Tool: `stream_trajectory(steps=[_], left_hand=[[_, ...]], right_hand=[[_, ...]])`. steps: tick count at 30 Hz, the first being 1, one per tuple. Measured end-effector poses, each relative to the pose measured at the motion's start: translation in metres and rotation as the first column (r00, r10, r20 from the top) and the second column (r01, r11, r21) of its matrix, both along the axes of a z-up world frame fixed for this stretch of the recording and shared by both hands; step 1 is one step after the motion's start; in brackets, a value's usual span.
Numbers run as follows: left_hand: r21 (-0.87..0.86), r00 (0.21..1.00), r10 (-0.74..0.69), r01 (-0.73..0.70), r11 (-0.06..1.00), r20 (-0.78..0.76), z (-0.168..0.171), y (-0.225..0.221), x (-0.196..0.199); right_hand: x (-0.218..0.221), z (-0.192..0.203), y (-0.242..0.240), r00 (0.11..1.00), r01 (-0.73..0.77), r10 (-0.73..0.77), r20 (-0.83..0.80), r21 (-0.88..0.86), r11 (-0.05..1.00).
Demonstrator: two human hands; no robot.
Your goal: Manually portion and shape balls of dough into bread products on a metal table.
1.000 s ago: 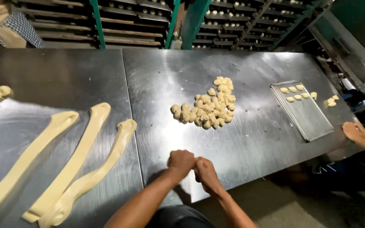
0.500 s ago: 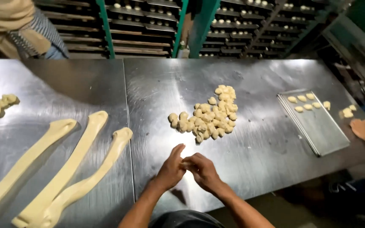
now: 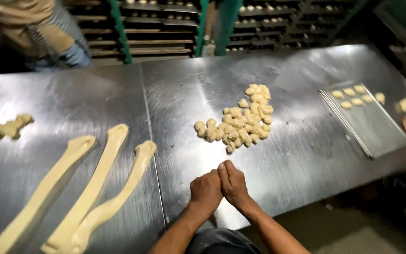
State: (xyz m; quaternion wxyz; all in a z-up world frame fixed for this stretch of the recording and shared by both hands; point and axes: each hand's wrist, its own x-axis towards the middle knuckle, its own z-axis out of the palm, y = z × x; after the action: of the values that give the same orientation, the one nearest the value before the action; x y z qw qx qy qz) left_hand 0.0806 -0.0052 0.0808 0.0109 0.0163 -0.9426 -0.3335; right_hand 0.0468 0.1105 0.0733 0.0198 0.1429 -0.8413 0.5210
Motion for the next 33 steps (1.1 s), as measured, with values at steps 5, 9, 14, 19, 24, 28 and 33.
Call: stream_trajectory(steps=[5, 9, 14, 19, 24, 28, 33], left_hand=[[-0.186, 0.986, -0.166, 0.164, 0.969, 0.006, -0.035, -0.003, -0.013], [-0.370, 0.987, -0.136, 0.158, 0.916, 0.085, -0.143, -0.013, -0.049], [-0.215, 0.985, -0.084, 0.115, 0.970, 0.149, -0.124, -0.050, -0.065], [0.184, 0.970, -0.244, 0.237, 0.954, 0.012, -0.071, -0.043, -0.028], [0.492, 0.911, -0.204, 0.369, 0.789, -0.358, -0.077, -0.029, -0.008], [0.403, 0.964, -0.256, 0.206, 0.892, 0.074, -0.068, -0.013, -0.007], [0.254, 0.988, -0.156, 0.153, 0.955, -0.008, -0.051, 0.030, -0.015]], right_hand=[[0.011, -0.043, 0.016, 0.968, 0.169, -0.180, 0.174, 0.076, 0.983], [0.045, -0.022, 0.034, 0.759, -0.264, 0.298, 0.578, -0.145, 0.954], [0.030, 0.039, 0.026, 0.917, -0.396, 0.399, 0.010, 0.160, 0.904], [0.015, 0.053, 0.002, 0.544, 0.330, 0.273, -0.794, 0.501, 0.800], [0.024, 0.011, 0.041, 0.996, -0.044, 0.032, 0.079, 0.151, 0.988], [-0.002, 0.014, 0.057, 0.999, 0.025, -0.025, -0.029, 0.013, 1.000], [-0.013, -0.001, 0.046, 0.947, -0.294, 0.306, 0.101, -0.120, 0.948]])
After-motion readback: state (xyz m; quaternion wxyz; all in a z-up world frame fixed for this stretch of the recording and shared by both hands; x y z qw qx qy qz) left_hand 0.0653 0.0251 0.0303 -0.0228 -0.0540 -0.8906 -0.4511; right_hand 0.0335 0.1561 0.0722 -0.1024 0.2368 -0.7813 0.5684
